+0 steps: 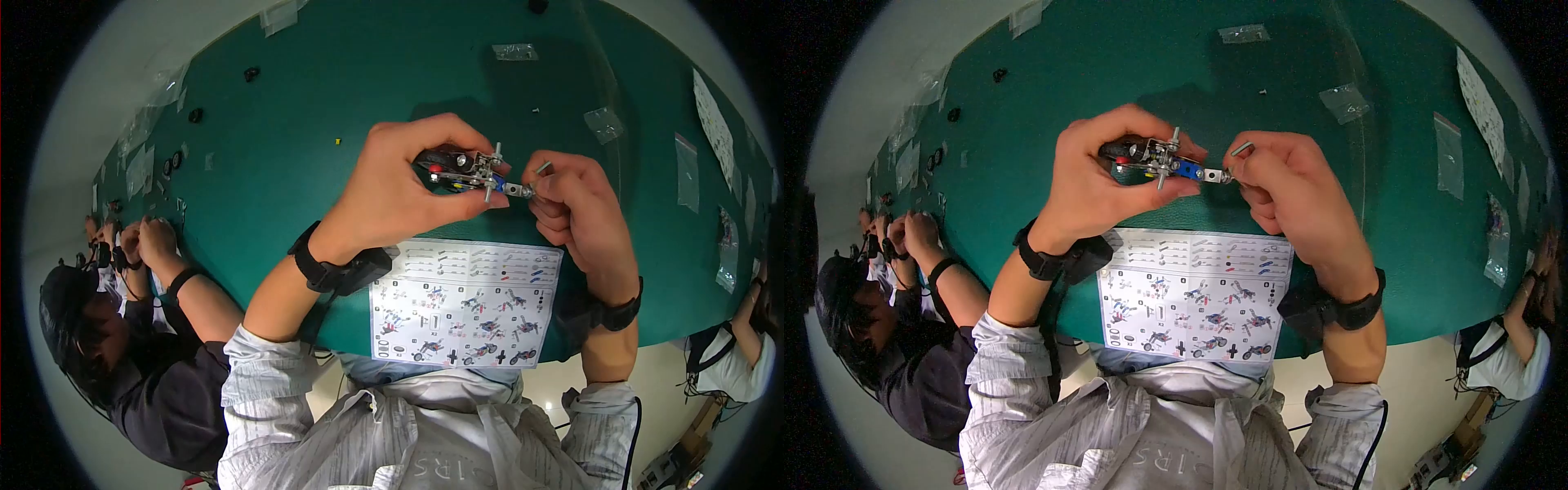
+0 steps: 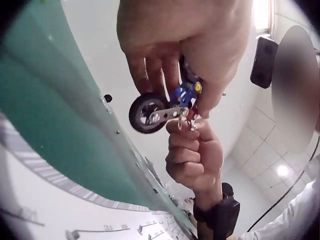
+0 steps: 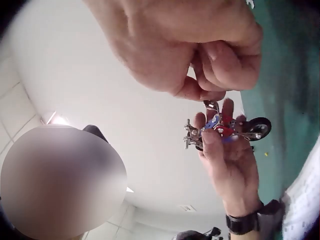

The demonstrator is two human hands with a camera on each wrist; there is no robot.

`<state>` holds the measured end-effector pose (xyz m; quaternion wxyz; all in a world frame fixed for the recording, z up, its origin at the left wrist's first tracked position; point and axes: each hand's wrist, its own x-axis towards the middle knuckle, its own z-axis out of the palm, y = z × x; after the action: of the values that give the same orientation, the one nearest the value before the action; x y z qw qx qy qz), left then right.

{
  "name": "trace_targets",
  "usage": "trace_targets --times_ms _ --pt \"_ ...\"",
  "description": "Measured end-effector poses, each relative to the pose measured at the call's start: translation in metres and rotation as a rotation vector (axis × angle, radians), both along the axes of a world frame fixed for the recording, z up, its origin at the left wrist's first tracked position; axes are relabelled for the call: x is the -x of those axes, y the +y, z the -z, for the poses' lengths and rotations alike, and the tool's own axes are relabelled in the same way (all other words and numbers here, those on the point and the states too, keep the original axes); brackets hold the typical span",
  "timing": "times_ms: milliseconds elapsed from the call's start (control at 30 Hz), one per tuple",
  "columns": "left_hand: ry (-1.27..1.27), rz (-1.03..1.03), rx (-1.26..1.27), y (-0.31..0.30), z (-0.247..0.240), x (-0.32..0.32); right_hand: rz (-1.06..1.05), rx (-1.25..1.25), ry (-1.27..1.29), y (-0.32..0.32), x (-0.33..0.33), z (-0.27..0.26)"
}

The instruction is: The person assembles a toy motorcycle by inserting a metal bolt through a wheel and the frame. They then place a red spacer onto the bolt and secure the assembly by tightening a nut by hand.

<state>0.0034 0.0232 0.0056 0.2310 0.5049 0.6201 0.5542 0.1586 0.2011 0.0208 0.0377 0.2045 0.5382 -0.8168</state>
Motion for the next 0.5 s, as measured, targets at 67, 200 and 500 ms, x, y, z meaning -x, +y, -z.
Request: trace_targets --times_ms 67,200,500 --pt "-0.047 -0.024 0.027 0.0 -0.001 -0.004 0.034 -0.149 0.043 -0.003 0.0 0.0" --pt "-0.201 -0.106 0.063 0.003 -0.005 -0.011 0.098 -0.158 0.063 -0.005 0.0 0.003" --pt "-0.343 -0.144 0.05 0.006 -0.004 -0.015 0.123 -0.195 0.088 -0.005 0.001 0.002"
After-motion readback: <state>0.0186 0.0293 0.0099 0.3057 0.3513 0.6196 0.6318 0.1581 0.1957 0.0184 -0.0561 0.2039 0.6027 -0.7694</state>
